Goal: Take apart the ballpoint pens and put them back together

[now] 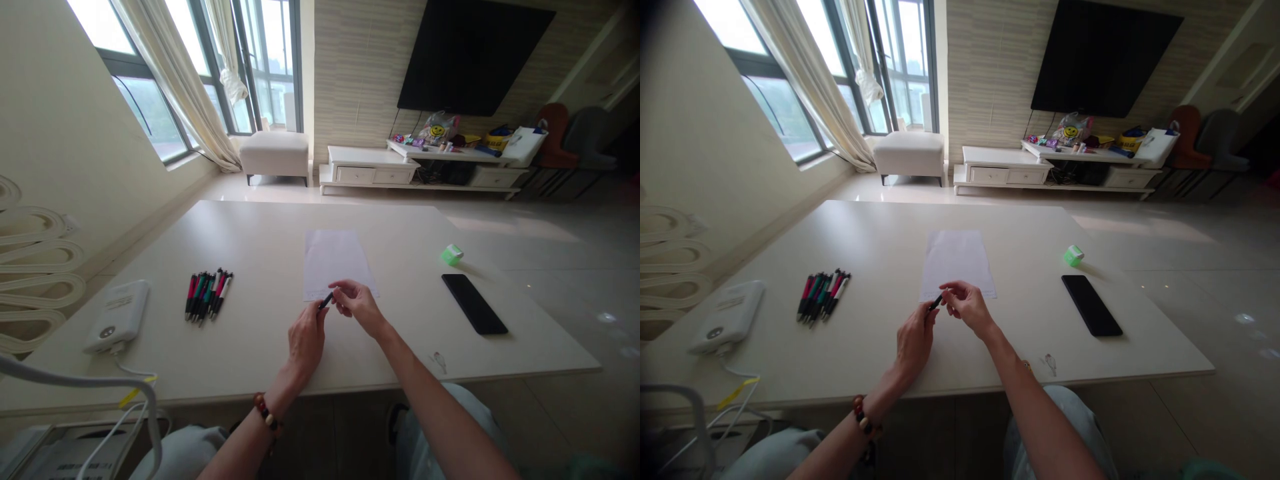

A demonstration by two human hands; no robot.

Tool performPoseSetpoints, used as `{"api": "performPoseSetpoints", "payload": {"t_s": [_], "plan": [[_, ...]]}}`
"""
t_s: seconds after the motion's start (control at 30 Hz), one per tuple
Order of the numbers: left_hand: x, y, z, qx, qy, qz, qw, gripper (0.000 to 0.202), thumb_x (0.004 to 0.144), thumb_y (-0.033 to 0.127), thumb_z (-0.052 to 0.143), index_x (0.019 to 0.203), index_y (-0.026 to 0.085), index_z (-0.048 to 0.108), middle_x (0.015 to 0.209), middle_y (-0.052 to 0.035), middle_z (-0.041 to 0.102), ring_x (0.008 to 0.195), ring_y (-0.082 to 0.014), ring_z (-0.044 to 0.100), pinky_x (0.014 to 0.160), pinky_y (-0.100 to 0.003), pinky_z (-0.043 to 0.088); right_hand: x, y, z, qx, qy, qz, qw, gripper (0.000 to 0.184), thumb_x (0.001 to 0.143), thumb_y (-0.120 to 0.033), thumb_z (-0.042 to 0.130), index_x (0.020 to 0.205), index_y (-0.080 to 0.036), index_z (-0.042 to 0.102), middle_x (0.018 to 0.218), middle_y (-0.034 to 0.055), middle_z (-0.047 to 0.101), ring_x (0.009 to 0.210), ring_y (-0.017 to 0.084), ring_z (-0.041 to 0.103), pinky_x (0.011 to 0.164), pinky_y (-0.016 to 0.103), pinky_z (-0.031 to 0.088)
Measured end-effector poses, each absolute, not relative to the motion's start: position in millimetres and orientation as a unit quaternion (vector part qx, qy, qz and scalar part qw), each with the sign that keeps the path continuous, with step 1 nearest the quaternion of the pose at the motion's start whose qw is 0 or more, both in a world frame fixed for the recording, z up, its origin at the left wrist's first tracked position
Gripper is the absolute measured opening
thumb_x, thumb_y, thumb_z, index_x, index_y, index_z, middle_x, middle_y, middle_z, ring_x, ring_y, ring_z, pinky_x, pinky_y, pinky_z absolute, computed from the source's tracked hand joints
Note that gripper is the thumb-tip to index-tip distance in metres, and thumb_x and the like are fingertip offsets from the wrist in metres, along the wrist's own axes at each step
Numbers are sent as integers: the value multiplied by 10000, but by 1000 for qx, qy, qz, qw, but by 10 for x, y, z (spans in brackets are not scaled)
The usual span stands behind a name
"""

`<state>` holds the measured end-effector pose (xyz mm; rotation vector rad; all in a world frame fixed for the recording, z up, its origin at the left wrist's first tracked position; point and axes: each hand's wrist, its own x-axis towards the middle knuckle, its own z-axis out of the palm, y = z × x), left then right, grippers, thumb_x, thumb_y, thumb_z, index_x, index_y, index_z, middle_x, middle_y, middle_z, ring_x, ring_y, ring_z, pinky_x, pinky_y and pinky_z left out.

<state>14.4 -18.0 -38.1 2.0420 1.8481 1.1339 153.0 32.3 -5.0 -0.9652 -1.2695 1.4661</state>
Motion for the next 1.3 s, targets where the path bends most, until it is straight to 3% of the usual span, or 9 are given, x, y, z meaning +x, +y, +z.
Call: {"api": "performPoseSetpoints", "payload": {"t_s": [0.13,0.27,0.4,0.53,0.63,0.83,0.97,1.2,1.3], "plan": [[149,-186,-378,689,612,382,78,219,904,270,422,1057,194,558,872,-41,681,778,-154,639,687,-251,459,1528,341,-50,-418,-496,578,496,306,642,-425,724,679,-144,608,492,-37,496,413,56,362,388,213,225],[150,-185,-388,689,609,386,74,220,900,268,431,1059,193,562,892,-45,681,772,-151,639,684,-249,462,1520,342,-56,-399,-481,615,480,353,649,-440,712,839,-148,656,519,-49,466,433,53,328,405,214,208],[151,-178,-404,682,617,387,75,221,902,264,426,1051,189,571,862,-44,684,749,-147,640,670,-243,461,1509,341,-69,-433,-481,585,488,326,602,-431,747,680,-135,638,463,-58,409,435,52,299,413,220,187],[153,-177,-406,682,613,393,70,219,899,268,432,1049,191,571,867,-44,684,746,-145,639,673,-244,462,1505,345,-94,-410,-462,623,480,349,615,-463,728,750,-154,641,469,-65,391,442,60,296,422,222,194],[153,-181,-402,684,610,394,71,220,901,259,427,1054,188,568,870,-44,685,752,-145,639,678,-244,461,1497,335,-98,-428,-462,597,497,344,565,-441,767,666,-156,603,479,-61,413,442,58,305,420,222,197],[154,-178,-400,683,613,390,75,220,902,265,425,1054,192,565,870,-40,683,759,-144,639,681,-243,460,1483,318,-114,-415,-452,615,495,325,615,-427,743,752,-151,640,500,-58,416,453,53,291,422,215,204],[156,-180,-394,681,616,386,79,227,902,268,425,1067,192,563,858,-41,680,762,-149,637,688,-248,459,1503,331,-115,-400,-430,636,501,346,604,-408,753,829,-160,666,574,-30,488,505,66,365,442,209,256],[152,-192,-398,689,607,385,91,226,897,271,434,1071,207,563,893,-40,677,763,-142,630,684,-239,452,1496,333,-104,-378,-410,673,486,349,575,-424,767,786,-163,671,647,2,573,511,65,398,442,208,281],[150,-192,-385,687,613,377,100,227,903,276,422,1067,208,564,868,-32,676,753,-135,626,675,-231,447,1480,329,-107,-401,-426,646,491,312,571,-409,775,694,-148,656,551,-14,540,472,60,376,428,208,272]]}}
